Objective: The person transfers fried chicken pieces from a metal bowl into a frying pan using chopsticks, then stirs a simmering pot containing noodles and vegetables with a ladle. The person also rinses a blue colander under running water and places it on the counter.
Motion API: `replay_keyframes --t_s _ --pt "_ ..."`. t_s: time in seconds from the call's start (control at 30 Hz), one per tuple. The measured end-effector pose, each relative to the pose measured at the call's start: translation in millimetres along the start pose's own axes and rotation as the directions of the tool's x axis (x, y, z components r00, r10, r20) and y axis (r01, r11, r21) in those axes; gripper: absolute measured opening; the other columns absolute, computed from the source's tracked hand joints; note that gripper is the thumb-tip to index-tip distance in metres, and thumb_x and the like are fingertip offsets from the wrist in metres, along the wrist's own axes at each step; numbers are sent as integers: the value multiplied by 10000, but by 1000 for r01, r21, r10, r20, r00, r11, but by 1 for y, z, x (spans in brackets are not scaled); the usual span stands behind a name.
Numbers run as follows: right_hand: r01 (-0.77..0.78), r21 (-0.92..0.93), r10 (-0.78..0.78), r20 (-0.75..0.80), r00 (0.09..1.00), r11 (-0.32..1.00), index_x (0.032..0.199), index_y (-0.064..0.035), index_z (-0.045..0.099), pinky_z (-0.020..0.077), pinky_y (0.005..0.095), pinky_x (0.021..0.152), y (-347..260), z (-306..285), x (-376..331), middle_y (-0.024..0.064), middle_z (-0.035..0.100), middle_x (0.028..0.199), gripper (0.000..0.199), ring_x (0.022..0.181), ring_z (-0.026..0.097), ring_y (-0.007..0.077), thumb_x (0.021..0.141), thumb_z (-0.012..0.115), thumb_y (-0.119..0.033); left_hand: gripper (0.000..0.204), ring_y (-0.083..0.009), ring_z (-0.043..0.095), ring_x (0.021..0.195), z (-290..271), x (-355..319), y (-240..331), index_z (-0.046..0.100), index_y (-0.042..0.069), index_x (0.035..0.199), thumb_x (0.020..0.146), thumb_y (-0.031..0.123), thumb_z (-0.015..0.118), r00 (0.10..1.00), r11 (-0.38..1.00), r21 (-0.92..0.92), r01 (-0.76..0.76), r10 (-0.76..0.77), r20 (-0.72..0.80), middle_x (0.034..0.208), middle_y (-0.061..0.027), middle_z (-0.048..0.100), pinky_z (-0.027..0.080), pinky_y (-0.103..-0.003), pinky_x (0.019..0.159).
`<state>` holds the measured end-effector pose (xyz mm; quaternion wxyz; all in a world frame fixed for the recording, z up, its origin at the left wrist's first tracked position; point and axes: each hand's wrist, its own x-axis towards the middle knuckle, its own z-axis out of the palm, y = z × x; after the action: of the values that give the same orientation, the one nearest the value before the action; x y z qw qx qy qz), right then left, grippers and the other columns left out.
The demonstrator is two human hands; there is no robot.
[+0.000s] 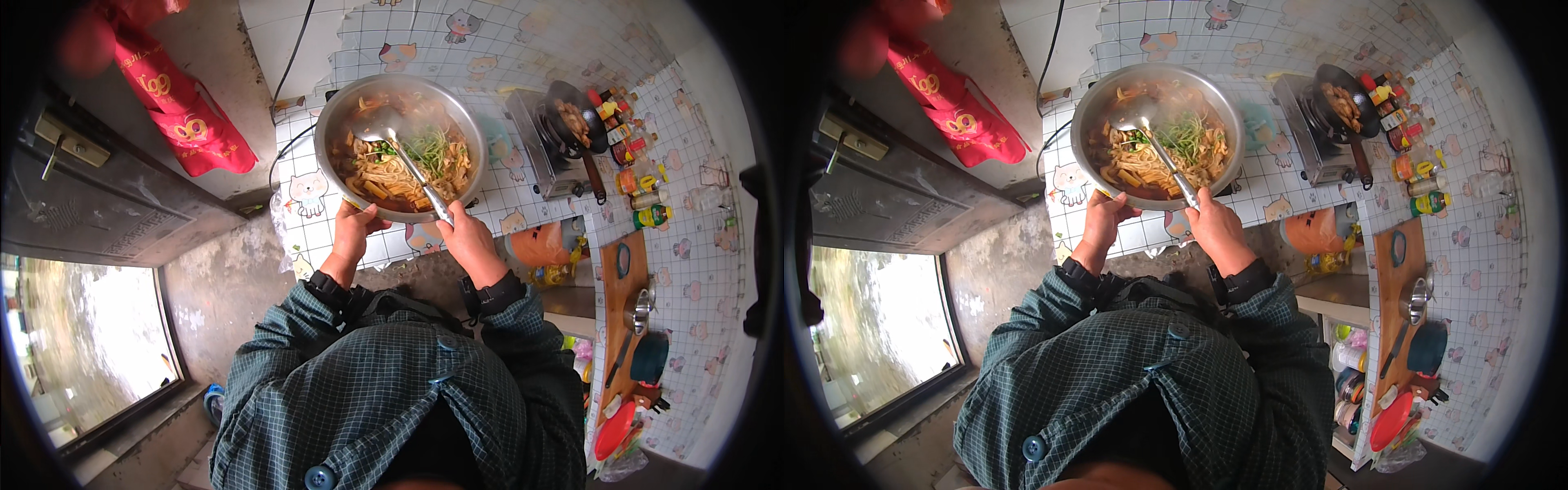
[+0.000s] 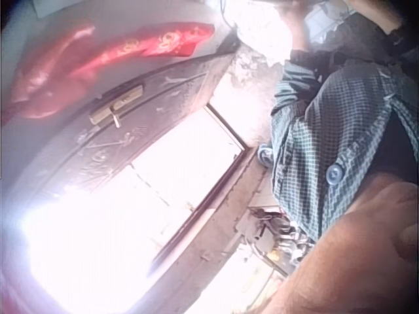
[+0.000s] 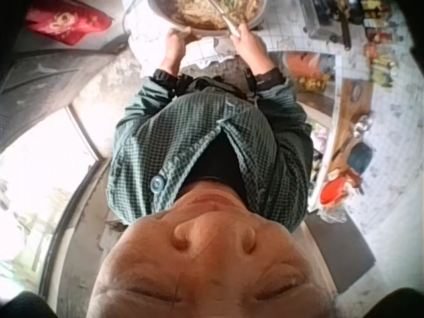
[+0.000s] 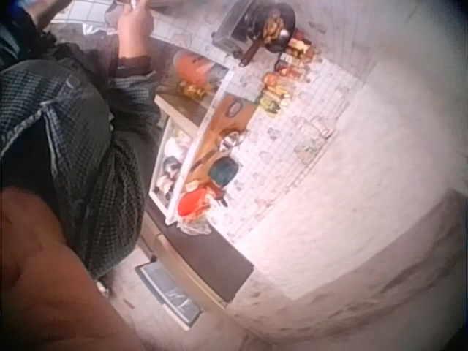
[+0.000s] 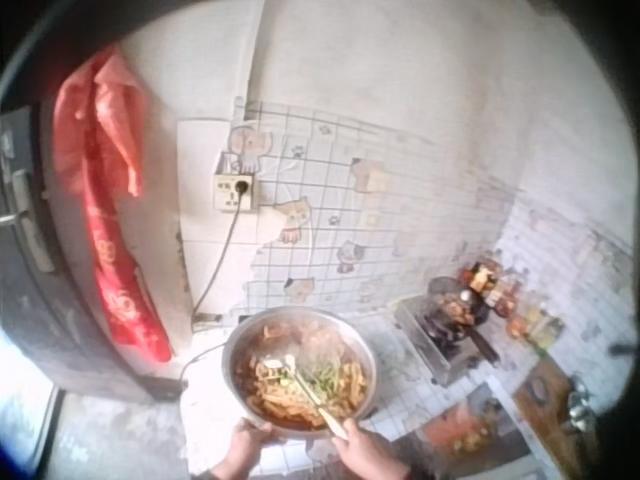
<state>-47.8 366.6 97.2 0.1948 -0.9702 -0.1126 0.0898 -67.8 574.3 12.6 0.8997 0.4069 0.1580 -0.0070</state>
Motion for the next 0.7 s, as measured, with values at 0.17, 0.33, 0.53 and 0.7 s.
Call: replay_keyframes --t_s 0.17,0.33,0.53,0.7 --pt "-14 -9 13 -24 1000 1000 982 -38 452 461 471 592 3 6 0 181 629 788 301 701 608 388 853 594 -270 257 -248 631 725 -1 1 0 448 -22 1143 889 8 466 1000 1000 26 2 -3 29 997 -182 612 570 -338 649" --pt "-19 -19 18 -28 999 1000 936 -24 418 482 477 597 2 5 0 191 637 788 352 708 619 387 841 606 -307 228 -256 634 711 4 -2 2 452 -32 1121 900 23 445 1000 998 55 -17 18 -10 982 -217 634 559 -347 673" --pt "-120 199 127 -23 992 973 1046 -21 482 477 420 623 13 -5 -1 167 647 820 411 752 635 333 874 563 -385 217 -225 630 686 3 -4 -3 426 -4 1118 904 22 448 999 997 62 -54 54 4 936 -190 647 559 -313 631" --pt "-301 771 377 85 922 561 1130 -77 513 492 337 706 99 3 43 104 637 989 416 858 638 237 887 561 -411 219 -235 631 671 8 -2 1 402 5 1122 907 27 438 998 993 100 -59 59 8 929 -208 648 554 -315 618"
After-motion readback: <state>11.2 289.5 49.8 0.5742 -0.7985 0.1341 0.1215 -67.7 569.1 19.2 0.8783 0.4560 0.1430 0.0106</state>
